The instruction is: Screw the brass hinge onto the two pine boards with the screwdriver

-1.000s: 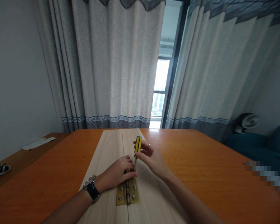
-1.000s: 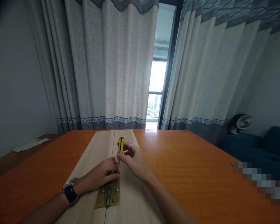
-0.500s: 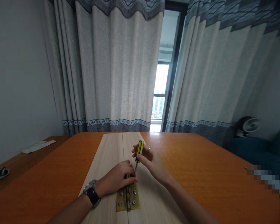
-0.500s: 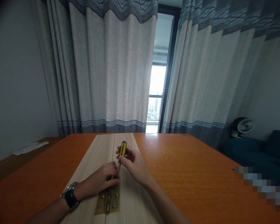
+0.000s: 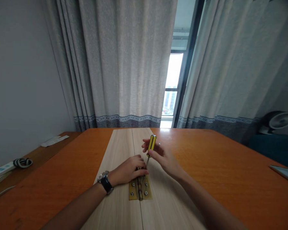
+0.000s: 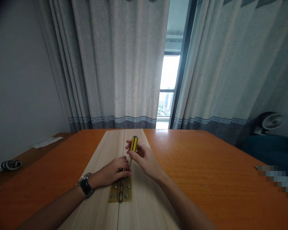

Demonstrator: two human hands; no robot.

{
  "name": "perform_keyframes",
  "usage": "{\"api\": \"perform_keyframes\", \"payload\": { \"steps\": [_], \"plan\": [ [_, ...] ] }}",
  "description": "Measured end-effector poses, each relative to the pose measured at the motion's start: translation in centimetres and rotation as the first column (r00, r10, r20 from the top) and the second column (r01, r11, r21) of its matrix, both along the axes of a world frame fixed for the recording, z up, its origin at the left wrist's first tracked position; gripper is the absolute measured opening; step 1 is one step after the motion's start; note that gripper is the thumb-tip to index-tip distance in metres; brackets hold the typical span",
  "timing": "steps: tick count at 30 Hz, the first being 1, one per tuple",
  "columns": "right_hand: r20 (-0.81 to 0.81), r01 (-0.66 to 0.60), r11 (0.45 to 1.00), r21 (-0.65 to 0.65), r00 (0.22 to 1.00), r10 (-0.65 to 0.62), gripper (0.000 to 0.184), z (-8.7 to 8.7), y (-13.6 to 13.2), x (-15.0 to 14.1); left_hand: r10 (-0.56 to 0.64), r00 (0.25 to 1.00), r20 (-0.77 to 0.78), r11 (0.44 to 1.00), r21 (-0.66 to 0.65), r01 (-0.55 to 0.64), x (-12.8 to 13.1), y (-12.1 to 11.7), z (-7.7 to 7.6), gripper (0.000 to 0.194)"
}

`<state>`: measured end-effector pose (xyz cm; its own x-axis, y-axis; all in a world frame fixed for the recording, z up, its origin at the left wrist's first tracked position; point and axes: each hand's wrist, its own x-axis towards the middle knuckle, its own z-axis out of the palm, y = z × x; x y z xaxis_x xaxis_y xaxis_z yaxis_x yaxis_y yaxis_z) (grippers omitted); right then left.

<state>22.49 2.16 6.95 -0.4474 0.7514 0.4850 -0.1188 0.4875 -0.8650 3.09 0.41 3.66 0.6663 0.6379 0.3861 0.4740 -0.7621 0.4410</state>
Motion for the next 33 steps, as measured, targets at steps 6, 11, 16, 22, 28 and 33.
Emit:
{"api": "perform_keyframes", "payload": {
  "steps": [6, 11, 16, 22, 28, 33],
  "plan": [
    [0.027, 0.121, 0.993, 0.007, 0.992, -0.121, 0.042, -0.8, 0.9, 0.0, 0.008, 1.0, -0.013, 1.0, -0.018, -0.008, -0.2, 0.1, 0.0, 0.038],
    [-0.089, -0.034, 0.998, -0.055, 0.996, 0.029, 0.055, -0.5, 0.4, 0.0, 0.01, 1.0, 0.006, 1.0, -0.026, -0.009, -0.1, 0.1, 0.1, 0.032],
    [0.032, 0.11, 0.99, 0.091, 0.993, -0.114, 0.033, -0.3, 0.1, -0.1, 0.016, 1.0, -0.004, 1.0, -0.004, -0.016, 0.1, 0.0, 0.0, 0.031],
    [0.024, 0.05, 0.999, 0.013, 0.998, -0.05, 0.049, -0.2, 0.2, 0.1, 0.017, 1.0, 0.014, 1.0, 0.005, -0.017, 0.0, -0.1, -0.1, 0.028],
    [-0.097, -0.143, 0.986, -0.089, 0.986, 0.134, 0.064, 0.4, -0.3, 0.1, 0.019, 1.0, -0.002, 1.0, -0.014, -0.019, 0.0, -0.1, 0.0, 0.025],
    [0.022, 0.139, 0.989, 0.041, 0.99, -0.14, 0.043, 0.2, 0.4, 0.1, 0.028, 1.0, -0.003, 0.999, 0.023, -0.028, 0.0, -0.1, 0.0, 0.028]
  ]
}}
